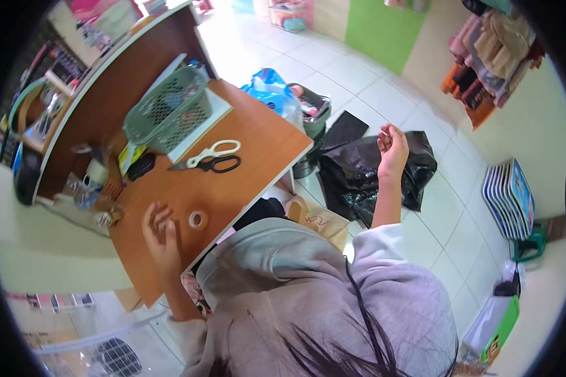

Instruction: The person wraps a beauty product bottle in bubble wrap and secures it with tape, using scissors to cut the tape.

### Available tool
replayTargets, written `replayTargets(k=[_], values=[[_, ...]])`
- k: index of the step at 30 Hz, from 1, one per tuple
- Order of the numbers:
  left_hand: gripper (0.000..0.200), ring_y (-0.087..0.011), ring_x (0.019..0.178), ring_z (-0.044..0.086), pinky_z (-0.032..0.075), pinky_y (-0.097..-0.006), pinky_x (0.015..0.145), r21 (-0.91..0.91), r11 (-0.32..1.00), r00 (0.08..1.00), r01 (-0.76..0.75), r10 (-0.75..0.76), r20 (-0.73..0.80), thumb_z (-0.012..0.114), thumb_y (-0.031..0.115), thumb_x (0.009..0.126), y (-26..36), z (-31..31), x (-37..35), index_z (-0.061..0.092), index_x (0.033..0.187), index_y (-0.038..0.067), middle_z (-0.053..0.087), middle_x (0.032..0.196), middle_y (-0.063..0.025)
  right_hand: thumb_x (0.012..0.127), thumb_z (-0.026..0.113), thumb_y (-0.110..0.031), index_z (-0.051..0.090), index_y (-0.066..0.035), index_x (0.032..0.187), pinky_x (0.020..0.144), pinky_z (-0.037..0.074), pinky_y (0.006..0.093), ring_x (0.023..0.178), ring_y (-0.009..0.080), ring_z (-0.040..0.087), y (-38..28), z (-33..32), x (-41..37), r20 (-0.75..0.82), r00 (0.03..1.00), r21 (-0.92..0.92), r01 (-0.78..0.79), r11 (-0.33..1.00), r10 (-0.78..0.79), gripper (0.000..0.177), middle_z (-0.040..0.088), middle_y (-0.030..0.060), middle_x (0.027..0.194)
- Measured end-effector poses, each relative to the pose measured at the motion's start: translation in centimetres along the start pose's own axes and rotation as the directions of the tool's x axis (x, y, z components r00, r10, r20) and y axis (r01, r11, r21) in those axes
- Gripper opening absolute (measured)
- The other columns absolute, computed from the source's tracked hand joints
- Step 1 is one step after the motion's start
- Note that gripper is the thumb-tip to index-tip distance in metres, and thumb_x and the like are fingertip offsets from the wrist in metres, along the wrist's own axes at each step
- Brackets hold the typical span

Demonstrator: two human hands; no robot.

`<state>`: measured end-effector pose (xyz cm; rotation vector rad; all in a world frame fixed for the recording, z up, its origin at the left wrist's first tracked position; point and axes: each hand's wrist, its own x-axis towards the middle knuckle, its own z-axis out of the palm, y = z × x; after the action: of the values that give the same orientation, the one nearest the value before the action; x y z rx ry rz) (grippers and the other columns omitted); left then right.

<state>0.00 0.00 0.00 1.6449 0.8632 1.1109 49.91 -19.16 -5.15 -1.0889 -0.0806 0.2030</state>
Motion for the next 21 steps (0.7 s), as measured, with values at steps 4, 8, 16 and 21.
replayTargets(k=[4, 8, 16, 21], values=[[0.067, -0.0278, 0.134, 0.051, 0.041, -0.0386, 0.112, 0.411, 0.891, 0.971, -0.192, 0.112, 0.212, 0.065, -0.001, 0.092, -0.9, 3.2, 0.4, 0.036, 0.153, 0.006, 0.046, 0.148, -0.0145, 0.097, 0.063, -0.022, 0.068, -0.010, 0.108, 0.070, 0.052, 0.0274, 0.081, 0.0123, 0.067, 6.1, -4.0, 6.3, -0.099, 0.983, 0.122, -0.144, 0.982, 0.156, 0.017, 0.073, 0.0032, 0.096], [0.062, -0.0291, 0.135, 0.051, 0.043, -0.0396, 0.111, 0.570, 0.803, 0.972, -0.174, 0.047, 0.230, 0.063, -0.003, 0.092, -0.7, 4.3, 1.1, 0.041, 0.150, 0.003, 0.045, 0.149, -0.0161, 0.096, 0.064, -0.025, 0.069, -0.015, 0.103, 0.068, 0.052, 0.0303, 0.078, 0.0138, 0.068, 14.5, -6.8, 8.3, -0.115, 0.902, 0.147, -0.399, 0.905, 0.416, 0.014, 0.074, -0.0002, 0.093], [0.055, -0.0370, 0.138, 0.046, 0.037, -0.0462, 0.114, 0.754, 0.633, 0.985, -0.175, 0.105, 0.140, 0.063, 0.003, 0.094, -0.4, 7.6, 3.1, 0.046, 0.146, 0.002, 0.044, 0.149, -0.0208, 0.096, 0.058, -0.031, 0.068, -0.016, 0.103, 0.078, 0.050, 0.0356, 0.084, 0.0156, 0.066, 27.9, -11.3, 4.3, -0.221, 0.651, 0.097, -0.726, 0.681, 0.726, 0.019, 0.072, -0.0007, 0.095], [0.055, -0.0429, 0.141, 0.039, 0.032, -0.0519, 0.117, 0.815, 0.541, 0.978, -0.208, 0.118, 0.171, 0.060, 0.011, 0.097, -0.9, 8.0, 3.4, 0.042, 0.148, 0.000, 0.041, 0.151, -0.0241, 0.097, 0.058, -0.032, 0.066, -0.015, 0.116, 0.083, 0.051, 0.0377, 0.092, 0.0164, 0.065, 32.0, -10.1, 7.3, -0.208, 0.677, 0.072, -0.709, 0.701, 0.706, 0.026, 0.071, 0.0003, 0.104]])
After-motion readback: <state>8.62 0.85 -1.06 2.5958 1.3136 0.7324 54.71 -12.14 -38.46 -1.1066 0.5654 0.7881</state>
